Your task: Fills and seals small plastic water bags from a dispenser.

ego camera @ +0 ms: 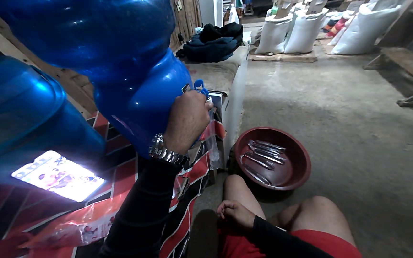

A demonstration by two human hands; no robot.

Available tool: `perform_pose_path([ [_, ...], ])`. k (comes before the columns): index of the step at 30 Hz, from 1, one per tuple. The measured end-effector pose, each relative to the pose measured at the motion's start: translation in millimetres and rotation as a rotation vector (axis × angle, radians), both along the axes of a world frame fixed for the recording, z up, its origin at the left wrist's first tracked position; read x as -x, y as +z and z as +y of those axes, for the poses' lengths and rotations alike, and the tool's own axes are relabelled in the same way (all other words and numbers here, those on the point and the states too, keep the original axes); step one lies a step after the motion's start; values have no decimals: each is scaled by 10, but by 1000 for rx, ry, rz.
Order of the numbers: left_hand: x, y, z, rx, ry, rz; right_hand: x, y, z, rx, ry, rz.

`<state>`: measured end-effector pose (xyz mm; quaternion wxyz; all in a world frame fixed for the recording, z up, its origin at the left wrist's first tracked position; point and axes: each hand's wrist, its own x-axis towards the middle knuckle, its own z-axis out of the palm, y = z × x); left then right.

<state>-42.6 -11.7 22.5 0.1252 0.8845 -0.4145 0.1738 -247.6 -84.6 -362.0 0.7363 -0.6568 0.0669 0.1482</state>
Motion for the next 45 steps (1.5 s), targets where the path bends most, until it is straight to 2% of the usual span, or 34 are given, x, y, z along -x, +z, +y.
perform_pose_path([
  [16,-8,-14,9,19,-16,3,8,57,40,83,27,-8],
  [24,-1,-8,4,-3,-4,0,-10,-2,19,-116,-20,78],
  [45,14,4,-1,-23,9,8,-16,-30,15,-143,-38,75],
])
